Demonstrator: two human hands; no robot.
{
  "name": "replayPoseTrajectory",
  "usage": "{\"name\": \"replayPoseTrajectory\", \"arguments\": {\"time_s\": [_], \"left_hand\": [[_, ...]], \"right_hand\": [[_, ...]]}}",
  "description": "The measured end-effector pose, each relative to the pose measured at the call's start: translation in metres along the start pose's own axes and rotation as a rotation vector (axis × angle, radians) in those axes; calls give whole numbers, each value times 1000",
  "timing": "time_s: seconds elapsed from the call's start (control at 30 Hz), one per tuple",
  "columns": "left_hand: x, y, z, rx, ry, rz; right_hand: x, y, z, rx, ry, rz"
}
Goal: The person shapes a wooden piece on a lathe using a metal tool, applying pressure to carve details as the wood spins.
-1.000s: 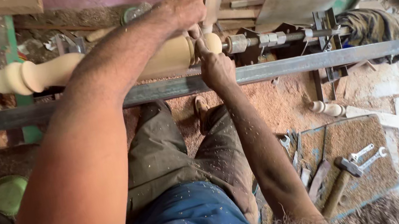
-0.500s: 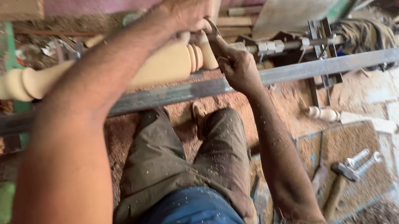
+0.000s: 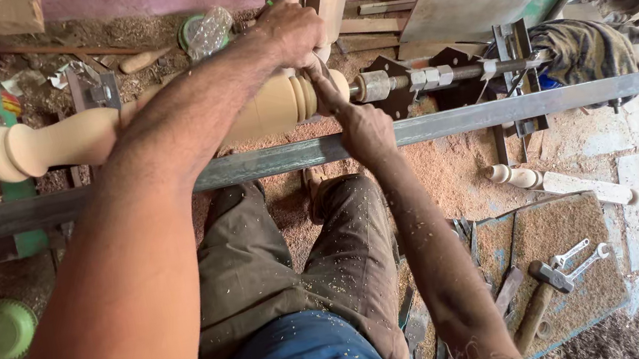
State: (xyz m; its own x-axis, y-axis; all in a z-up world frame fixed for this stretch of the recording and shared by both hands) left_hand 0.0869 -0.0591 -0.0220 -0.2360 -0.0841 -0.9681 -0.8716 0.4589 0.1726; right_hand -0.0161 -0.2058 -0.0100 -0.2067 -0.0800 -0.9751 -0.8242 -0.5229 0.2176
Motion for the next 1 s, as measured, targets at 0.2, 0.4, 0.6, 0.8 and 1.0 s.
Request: {"name": "replayPoseTrajectory", "arguments": {"time_s": [0.2,0.4,0.6,0.8,1.0], "left_hand": [[-7,16,-5,-117,222,143],[-35,29,-15,-248,363,232],[-51,19,-24,-237,243,248],[-34,-16,-21,-158,-20,299],[-19,-52,-37,10,-368,118]], "right_hand": [[1,2,-18,-26,-220,-30],[4,-8,-33,-52,-471,-87],[-19,-6,-28,-38,-514,-19],[-29,-13,-33,44,-546,85],[-21,-11,-40,-64,-583,-63]]}}
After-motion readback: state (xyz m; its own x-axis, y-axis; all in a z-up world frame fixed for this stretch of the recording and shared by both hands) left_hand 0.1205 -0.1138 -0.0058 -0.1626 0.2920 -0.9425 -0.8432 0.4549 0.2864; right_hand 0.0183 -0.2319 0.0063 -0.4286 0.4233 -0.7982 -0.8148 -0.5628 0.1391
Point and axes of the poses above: each hand's wrist, its own y-axis away from the middle knuckle, its own x-axis out of the palm, z = x × y, the point moved 8 cm from there along -y, towards the middle knuckle, and after that the axes turned 3 degrees about x, right-handed, at the moved point
